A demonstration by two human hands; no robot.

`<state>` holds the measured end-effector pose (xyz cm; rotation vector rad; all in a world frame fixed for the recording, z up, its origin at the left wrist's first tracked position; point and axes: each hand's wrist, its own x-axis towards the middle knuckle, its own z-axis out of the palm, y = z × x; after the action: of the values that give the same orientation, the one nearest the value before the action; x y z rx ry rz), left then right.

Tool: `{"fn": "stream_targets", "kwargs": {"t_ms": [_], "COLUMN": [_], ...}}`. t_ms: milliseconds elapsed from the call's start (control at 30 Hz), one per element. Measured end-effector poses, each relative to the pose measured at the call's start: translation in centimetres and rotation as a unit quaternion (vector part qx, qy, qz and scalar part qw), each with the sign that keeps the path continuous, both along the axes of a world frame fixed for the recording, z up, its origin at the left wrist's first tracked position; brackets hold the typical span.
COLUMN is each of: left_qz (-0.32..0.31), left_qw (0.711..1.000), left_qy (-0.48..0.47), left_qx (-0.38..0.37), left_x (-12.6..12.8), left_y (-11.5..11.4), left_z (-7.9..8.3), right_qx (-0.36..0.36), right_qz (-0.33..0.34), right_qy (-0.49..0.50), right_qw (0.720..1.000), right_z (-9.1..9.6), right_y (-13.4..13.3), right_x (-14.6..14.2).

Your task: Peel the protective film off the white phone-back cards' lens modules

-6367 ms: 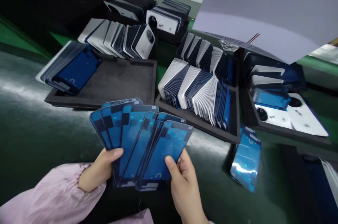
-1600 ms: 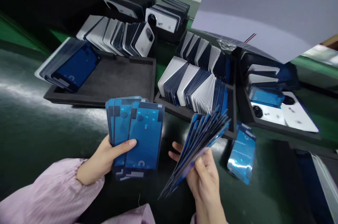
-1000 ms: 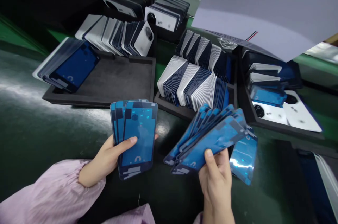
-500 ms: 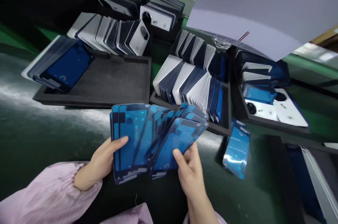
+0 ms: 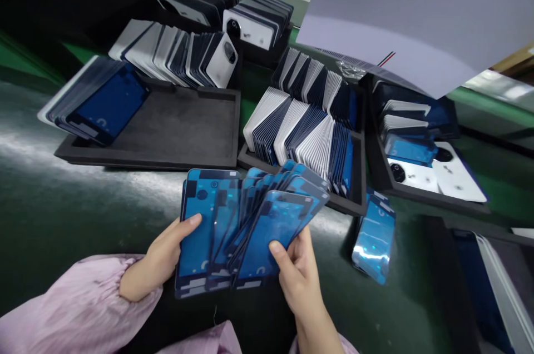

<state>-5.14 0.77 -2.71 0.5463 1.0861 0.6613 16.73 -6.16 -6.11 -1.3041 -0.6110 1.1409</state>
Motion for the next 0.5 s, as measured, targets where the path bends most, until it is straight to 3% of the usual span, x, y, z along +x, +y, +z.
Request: {"fn": "stream_targets", "kwargs": {"t_ms": [167, 300, 400, 500], "left_qz": [-0.03, -0.053, -0.055, -0.051], "left_qw": [0.998, 0.994, 0.994, 0.995], "left_qy": [-0.005, -0.02, -0.033, -0.047], "left_qx": [0.05, 0.095, 0.09, 0.075], "left_x": [-0.3, -0.2, -0.2, -0.2], "left_y": [0.7, 1.2, 1.0, 0.8], "left_z": [-0.4, -0.6, -0.7, -0.6], "right_qx": [0.023, 0.008, -0.009, -0.011], "right_qz": [-0.053, -0.005, 0.047, 0.047], "right_qy": [0.015, 0.043, 0.06, 0.059], "right_qw": [0.998, 0.999, 0.997, 0.997], "right_z": [0.6, 0.2, -0.2, 0.0], "right_y": [0.0, -0.3, -0.3, 0.0], "right_x": [1.8, 0.7, -0.9, -0.9]}}
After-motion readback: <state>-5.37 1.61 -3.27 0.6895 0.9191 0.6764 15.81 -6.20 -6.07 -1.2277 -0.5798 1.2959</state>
